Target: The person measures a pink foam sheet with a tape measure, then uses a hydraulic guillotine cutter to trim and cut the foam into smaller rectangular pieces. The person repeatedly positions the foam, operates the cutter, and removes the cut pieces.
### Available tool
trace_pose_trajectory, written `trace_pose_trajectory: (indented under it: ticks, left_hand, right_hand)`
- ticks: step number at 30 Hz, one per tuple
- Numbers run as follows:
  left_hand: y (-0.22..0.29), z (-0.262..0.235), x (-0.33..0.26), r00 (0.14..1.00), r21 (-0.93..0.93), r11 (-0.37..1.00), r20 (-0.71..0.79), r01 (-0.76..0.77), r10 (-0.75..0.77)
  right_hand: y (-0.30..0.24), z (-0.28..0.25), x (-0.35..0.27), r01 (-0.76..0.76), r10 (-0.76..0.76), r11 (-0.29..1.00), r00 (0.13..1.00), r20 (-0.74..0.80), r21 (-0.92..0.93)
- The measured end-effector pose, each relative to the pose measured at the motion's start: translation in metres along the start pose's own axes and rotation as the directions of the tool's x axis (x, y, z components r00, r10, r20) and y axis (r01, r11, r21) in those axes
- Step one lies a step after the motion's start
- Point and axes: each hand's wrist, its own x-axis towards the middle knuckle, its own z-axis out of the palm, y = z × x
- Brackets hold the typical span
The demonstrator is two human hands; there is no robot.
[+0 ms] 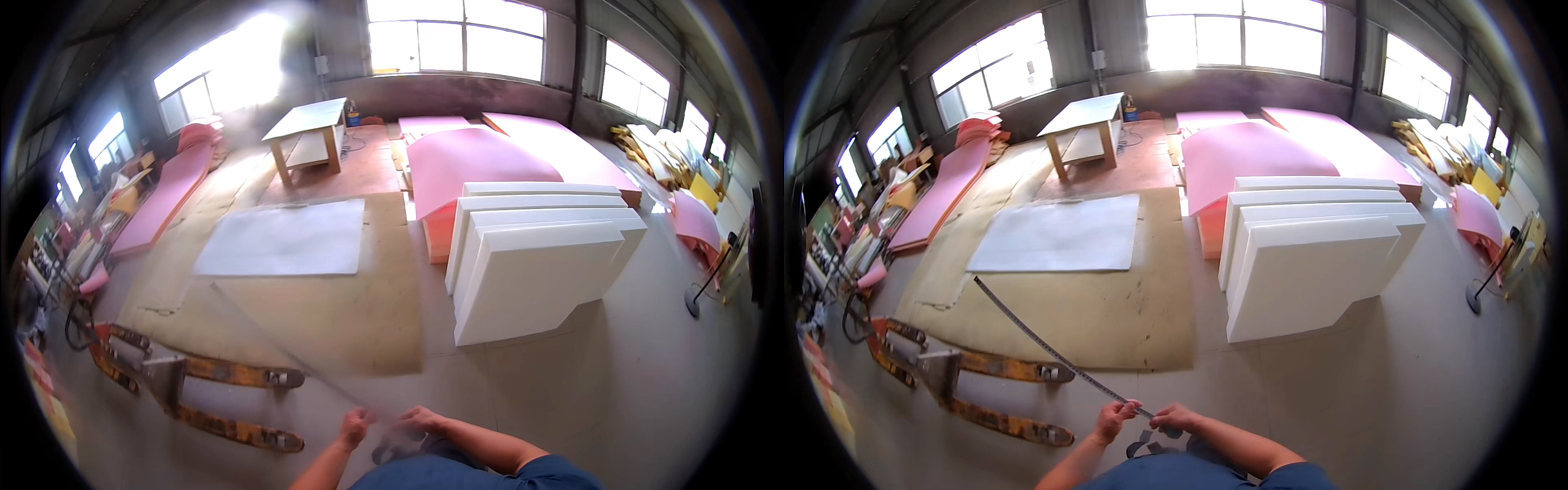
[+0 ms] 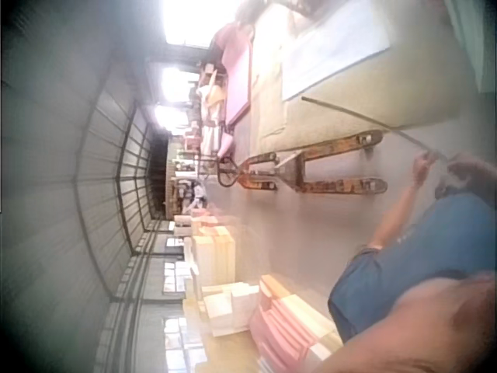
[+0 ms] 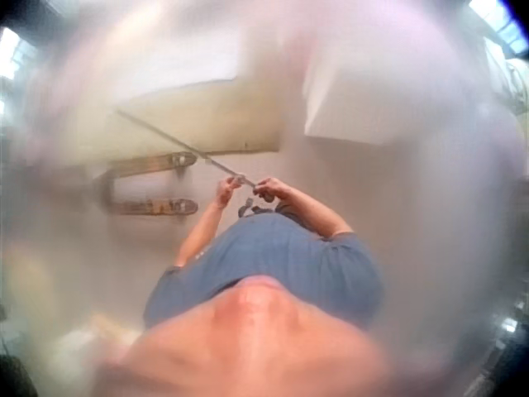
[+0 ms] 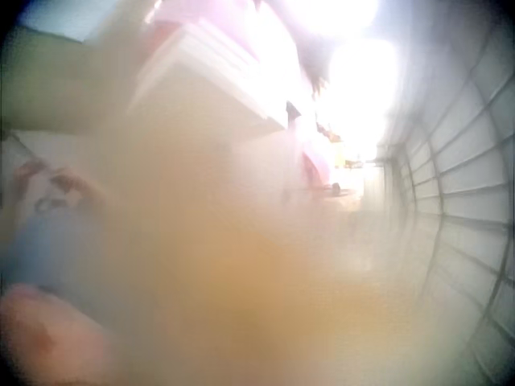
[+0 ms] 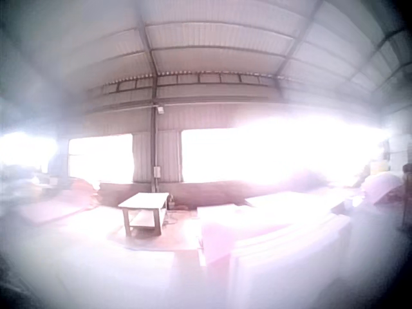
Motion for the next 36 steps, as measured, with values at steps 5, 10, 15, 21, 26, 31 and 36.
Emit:
trace_pose_trajectory:
  ticks: [5,10,15,21,26,31,36]
  left_hand:
    - [-0.062,0.012,0.159,0.979,0.245,0.956,-0.085,-0.159,0.185]
    - [-0.012,-0.039,0.3,0.936,0.272,0.934,-0.196,-0.233,0.291]
    - [0.226,-0.091,0.375,0.853,-0.295,0.945,-0.521,-0.141,-0.036]
    - [0.294,-0.28,0.492,0.595,-0.119,0.967,-0.802,-0.226,0.04]
    - [0.33,-0.407,0.602,0.541,-0.219,0.945,-0.839,-0.244,-0.055]
    - [0.33,-0.446,0.809,0.721,-0.357,0.901,-0.689,-0.248,-0.074]
    - [0.339,-0.378,1.001,0.897,-0.536,0.808,-0.441,-0.243,-0.023]
  right_hand:
    - [-0.02,-0.103,0.099,0.322,-0.324,0.938,0.946,0.005,-0.128]
    - [-0.126,-0.171,0.157,0.169,-0.169,0.985,0.985,-0.031,-0.018]
    - [-0.187,-0.247,0.195,0.054,-0.073,0.982,0.992,-0.1,-0.179]
    - [-0.102,-0.371,0.247,-0.153,0.154,0.988,0.987,-0.054,0.03]
    - [-0.079,-0.46,0.255,-0.262,0.283,0.956,0.942,-0.182,0.129]
    - [-0.093,-0.51,0.308,-0.149,0.226,0.968,0.87,-0.439,0.204]
    - [-0.128,-0.543,0.341,-0.116,0.308,0.926,0.783,-0.54,0.361]
